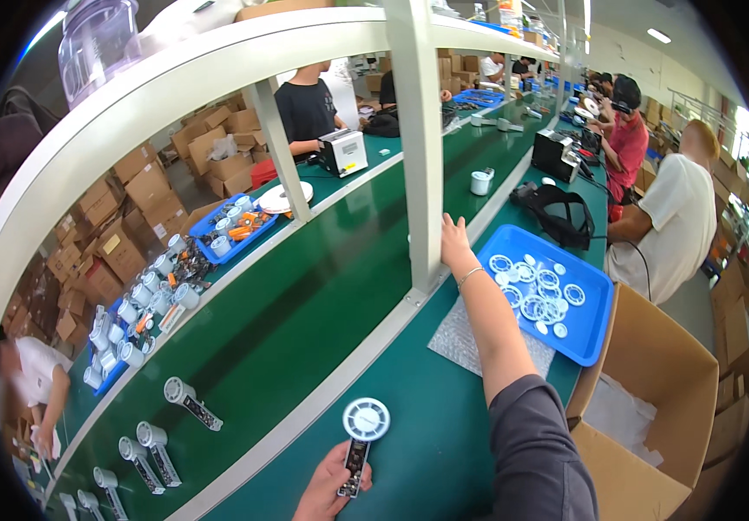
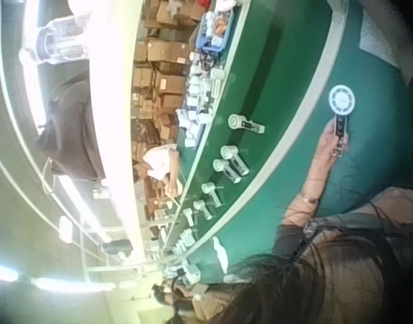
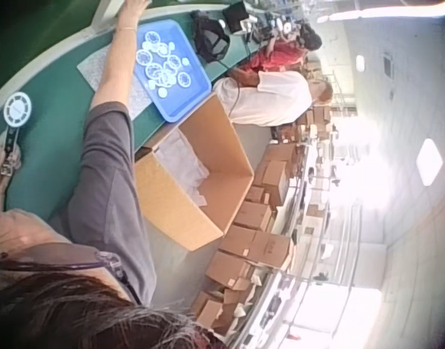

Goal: The person assembles small handheld devices on a green factory workbench. They pick up a device body and a circular white component, align them, and press them together. The person repeats this process for multiple units, occasionally placing the assembled devices on the table or into a cardboard box.

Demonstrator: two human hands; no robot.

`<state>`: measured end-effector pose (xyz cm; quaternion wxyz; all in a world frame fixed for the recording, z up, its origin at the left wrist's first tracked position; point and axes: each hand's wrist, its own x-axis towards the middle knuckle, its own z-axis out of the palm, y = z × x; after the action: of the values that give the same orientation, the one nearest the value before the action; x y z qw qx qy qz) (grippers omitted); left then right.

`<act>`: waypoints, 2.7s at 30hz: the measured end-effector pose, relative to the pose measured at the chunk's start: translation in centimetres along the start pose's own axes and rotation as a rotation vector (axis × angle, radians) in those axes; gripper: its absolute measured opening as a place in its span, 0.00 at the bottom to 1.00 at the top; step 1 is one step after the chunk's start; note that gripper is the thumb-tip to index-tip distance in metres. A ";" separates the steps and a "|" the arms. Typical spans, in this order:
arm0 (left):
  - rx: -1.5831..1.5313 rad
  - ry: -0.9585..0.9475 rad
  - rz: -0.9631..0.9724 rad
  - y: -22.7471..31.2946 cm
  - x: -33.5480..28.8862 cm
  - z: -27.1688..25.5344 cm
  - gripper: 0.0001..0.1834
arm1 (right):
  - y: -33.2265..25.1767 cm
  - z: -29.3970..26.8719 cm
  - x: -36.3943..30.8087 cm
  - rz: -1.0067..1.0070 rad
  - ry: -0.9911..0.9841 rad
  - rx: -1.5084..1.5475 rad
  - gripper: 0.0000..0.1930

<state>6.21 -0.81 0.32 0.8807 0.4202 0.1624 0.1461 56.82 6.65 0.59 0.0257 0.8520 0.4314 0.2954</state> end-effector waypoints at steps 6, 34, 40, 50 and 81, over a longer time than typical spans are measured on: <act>-0.118 -0.017 -0.090 -0.1 -0.1 -0.4 0.31 | 0.6 2.4 0.8 0.009 0.027 0.211 0.18; 0.027 0.320 0.300 1.1 -4.3 -0.4 0.14 | -10.1 -24.6 -22.1 0.091 -0.861 1.771 0.21; -0.031 0.553 0.380 2.2 -6.6 -3.1 0.16 | -19.8 -24.7 -23.2 -0.054 -0.903 2.032 0.20; 0.015 0.513 0.400 1.3 -7.0 -4.3 0.14 | -23.0 -22.3 -25.2 -0.026 -0.946 2.033 0.19; -0.010 0.568 0.441 0.9 -7.0 -4.7 0.17 | -22.8 -23.1 -26.1 -0.100 -0.814 2.071 0.20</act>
<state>-2.15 0.26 -0.58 0.7499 0.3833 0.3053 0.4444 16.45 -3.49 0.23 -0.5463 0.4769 0.4628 -0.5099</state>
